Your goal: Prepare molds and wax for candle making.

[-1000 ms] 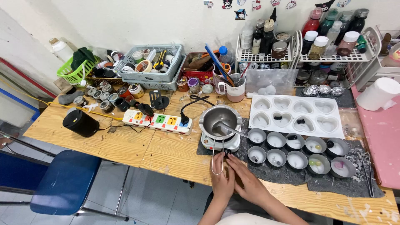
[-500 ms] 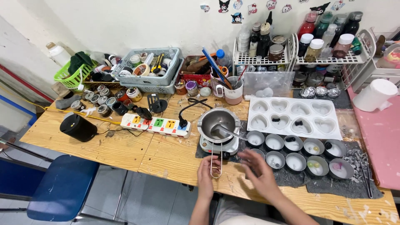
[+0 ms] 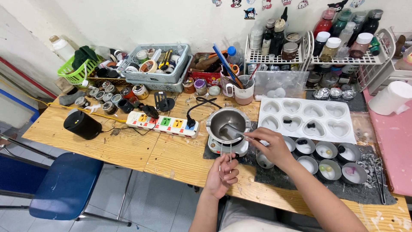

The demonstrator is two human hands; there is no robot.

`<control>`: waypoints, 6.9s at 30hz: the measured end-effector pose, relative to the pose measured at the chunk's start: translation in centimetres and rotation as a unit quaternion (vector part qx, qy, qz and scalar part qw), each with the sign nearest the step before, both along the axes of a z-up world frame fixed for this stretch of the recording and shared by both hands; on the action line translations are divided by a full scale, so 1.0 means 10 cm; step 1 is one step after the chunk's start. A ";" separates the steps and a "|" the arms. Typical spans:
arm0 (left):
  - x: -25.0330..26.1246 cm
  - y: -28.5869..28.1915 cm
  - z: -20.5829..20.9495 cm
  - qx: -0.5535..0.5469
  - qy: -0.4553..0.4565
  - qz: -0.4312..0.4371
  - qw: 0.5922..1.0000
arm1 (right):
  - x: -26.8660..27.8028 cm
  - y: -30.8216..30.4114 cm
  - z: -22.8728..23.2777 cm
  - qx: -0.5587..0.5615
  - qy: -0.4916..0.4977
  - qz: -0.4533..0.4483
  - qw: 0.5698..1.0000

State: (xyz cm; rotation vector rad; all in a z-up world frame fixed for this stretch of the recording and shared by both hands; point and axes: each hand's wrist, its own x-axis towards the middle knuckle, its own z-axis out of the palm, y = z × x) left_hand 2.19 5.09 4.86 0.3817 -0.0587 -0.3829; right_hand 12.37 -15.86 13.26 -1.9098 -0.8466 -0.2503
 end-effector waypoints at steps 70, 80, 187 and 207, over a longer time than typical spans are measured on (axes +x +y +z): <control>0.74 0.28 1.25 0.821 -0.304 0.300 0.380 | -0.01 -0.47 -0.05 0.248 0.049 -0.085 0.964; 0.86 0.29 1.19 0.806 -0.345 0.294 0.381 | -0.03 -0.45 -0.09 0.284 0.072 -0.087 0.952; 0.54 -1.86 0.66 0.765 -0.552 0.054 0.327 | -0.95 -2.80 -0.91 -0.228 -0.014 -0.440 0.868; 1.38 -1.83 0.20 0.793 -0.478 0.117 0.359 | -0.61 -2.06 -0.67 -0.239 -0.068 -0.285 0.926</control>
